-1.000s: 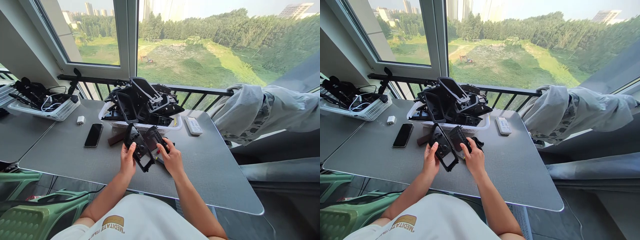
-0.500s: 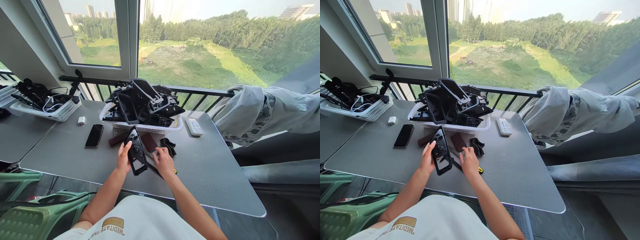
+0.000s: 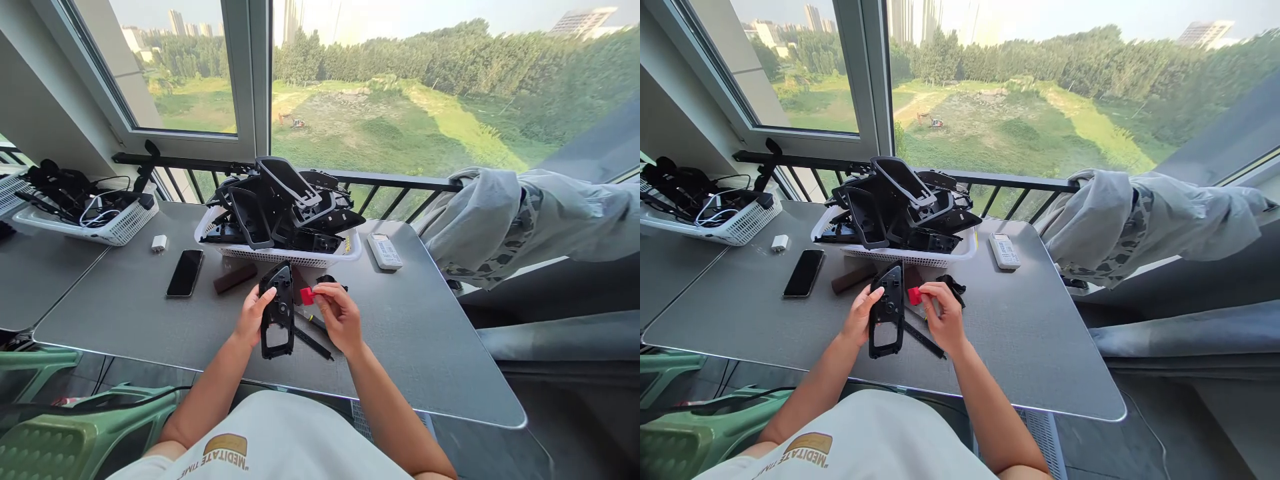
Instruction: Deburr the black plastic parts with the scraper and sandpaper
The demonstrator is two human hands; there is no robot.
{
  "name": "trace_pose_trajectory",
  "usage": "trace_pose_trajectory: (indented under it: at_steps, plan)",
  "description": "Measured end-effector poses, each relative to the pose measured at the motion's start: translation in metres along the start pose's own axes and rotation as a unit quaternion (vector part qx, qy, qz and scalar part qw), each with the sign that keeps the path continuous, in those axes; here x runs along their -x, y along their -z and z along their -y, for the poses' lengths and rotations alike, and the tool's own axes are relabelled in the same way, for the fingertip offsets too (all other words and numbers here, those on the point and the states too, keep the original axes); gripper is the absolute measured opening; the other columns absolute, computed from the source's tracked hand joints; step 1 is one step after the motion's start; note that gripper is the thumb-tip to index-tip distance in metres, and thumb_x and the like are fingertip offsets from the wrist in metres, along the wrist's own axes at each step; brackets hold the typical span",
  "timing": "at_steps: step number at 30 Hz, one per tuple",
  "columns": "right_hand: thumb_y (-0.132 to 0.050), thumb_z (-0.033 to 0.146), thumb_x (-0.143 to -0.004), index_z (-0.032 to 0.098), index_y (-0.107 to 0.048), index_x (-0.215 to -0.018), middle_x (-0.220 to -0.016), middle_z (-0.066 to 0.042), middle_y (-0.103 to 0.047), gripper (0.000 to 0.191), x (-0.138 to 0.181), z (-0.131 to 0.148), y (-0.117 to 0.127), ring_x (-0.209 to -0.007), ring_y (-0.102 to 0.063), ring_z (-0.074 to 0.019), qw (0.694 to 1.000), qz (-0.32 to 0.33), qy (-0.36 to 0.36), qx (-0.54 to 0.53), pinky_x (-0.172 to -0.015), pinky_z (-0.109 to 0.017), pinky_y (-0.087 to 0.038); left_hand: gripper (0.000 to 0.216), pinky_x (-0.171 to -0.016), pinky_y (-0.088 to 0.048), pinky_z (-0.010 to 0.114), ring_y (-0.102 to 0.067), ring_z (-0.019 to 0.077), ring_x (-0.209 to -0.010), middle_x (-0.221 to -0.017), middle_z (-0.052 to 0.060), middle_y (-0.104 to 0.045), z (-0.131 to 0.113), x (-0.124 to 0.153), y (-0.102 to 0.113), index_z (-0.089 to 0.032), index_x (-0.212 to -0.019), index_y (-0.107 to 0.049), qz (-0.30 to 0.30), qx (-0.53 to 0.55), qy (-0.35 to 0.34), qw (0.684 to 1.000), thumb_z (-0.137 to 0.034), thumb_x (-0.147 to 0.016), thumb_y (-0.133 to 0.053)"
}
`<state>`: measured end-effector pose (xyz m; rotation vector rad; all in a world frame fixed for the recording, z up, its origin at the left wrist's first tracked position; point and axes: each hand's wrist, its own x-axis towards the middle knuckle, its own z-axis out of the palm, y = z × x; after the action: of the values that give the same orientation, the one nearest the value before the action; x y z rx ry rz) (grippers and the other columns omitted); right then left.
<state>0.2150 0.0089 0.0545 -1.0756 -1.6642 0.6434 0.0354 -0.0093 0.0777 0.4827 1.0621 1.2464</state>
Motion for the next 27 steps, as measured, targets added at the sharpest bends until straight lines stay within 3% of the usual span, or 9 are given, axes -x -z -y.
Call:
trace_pose_trajectory:
  at_steps: [4,7,11,14,22,27]
  plan:
    - [-0.051,0.014,-0.095,0.026,-0.065,-0.103,-0.095,-0.003,-0.066,0.02,-0.003,0.022,-0.006,-0.084,-0.064,-0.015,0.99,0.028,0.129,-0.049,-0.075,-0.029,-0.053,0.056,-0.04,-0.039,0.018,-0.051,0.0071,-0.044,-0.063,-0.005,-0.06,0.005,0.0,-0.002,-0.016,-0.092,-0.057,0.014,-0.041,-0.005,0.999,-0.051,-0.057,-0.084]
    - [-0.051,0.011,-0.094,0.026,-0.063,-0.105,-0.095,-0.004,-0.064,0.022,-0.001,0.021,-0.013,-0.084,-0.063,-0.0148,0.989,0.037,0.137,-0.036,-0.074,-0.028,-0.053,0.054,-0.04,-0.039,0.018,-0.051,0.0071,-0.045,-0.062,-0.005,-0.059,0.008,0.002,-0.003,-0.017,-0.09,-0.055,0.004,-0.071,-0.016,0.997,-0.052,-0.059,-0.082]
    - [-0.051,0.013,-0.094,0.025,-0.062,-0.1,-0.095,-0.004,-0.063,0.018,0.004,0.008,-0.02,-0.085,-0.063,-0.0157,0.994,0.052,0.093,-0.03,-0.075,-0.028,-0.052,0.05,-0.048,-0.044,0.021,-0.052,0.0081,-0.049,-0.064,-0.005,-0.06,0.009,0.002,-0.006,-0.018,-0.088,-0.055,-0.033,-0.108,-0.034,0.993,-0.047,-0.059,-0.083]
    - [-0.049,0.015,-0.093,0.024,-0.062,-0.093,-0.092,-0.004,-0.062,0.016,0.008,-0.005,-0.026,-0.082,-0.062,-0.016,0.996,0.054,0.066,-0.028,-0.073,-0.029,-0.052,0.044,-0.063,-0.049,0.024,-0.059,0.0113,-0.064,-0.075,-0.002,-0.066,0.012,-0.002,-0.009,-0.017,-0.091,-0.059,-0.04,-0.13,-0.069,0.988,-0.035,-0.058,-0.082]
    - [-0.05,0.018,-0.086,0.021,-0.062,-0.083,-0.082,-0.005,-0.061,0.013,0.014,-0.056,-0.026,-0.074,-0.061,-0.0193,0.998,0.029,-0.058,0.009,-0.068,-0.033,-0.053,0.022,-0.075,-0.046,0.028,-0.06,0.0166,-0.072,-0.074,0.001,-0.07,0.039,-0.026,-0.026,-0.018,-0.078,-0.067,-0.007,-0.234,-0.073,0.97,-0.014,-0.057,-0.072]
    - [-0.058,0.018,-0.078,0.02,-0.068,-0.088,-0.093,-0.008,-0.061,0.014,0.018,-0.072,-0.015,-0.084,-0.063,-0.0228,0.988,0.002,-0.151,0.03,-0.082,-0.04,-0.054,0.019,-0.077,-0.046,0.03,-0.06,0.0188,-0.073,-0.073,0.001,-0.071,0.055,-0.033,-0.036,-0.019,-0.077,-0.07,0.016,-0.259,-0.074,0.963,-0.012,-0.059,-0.071]
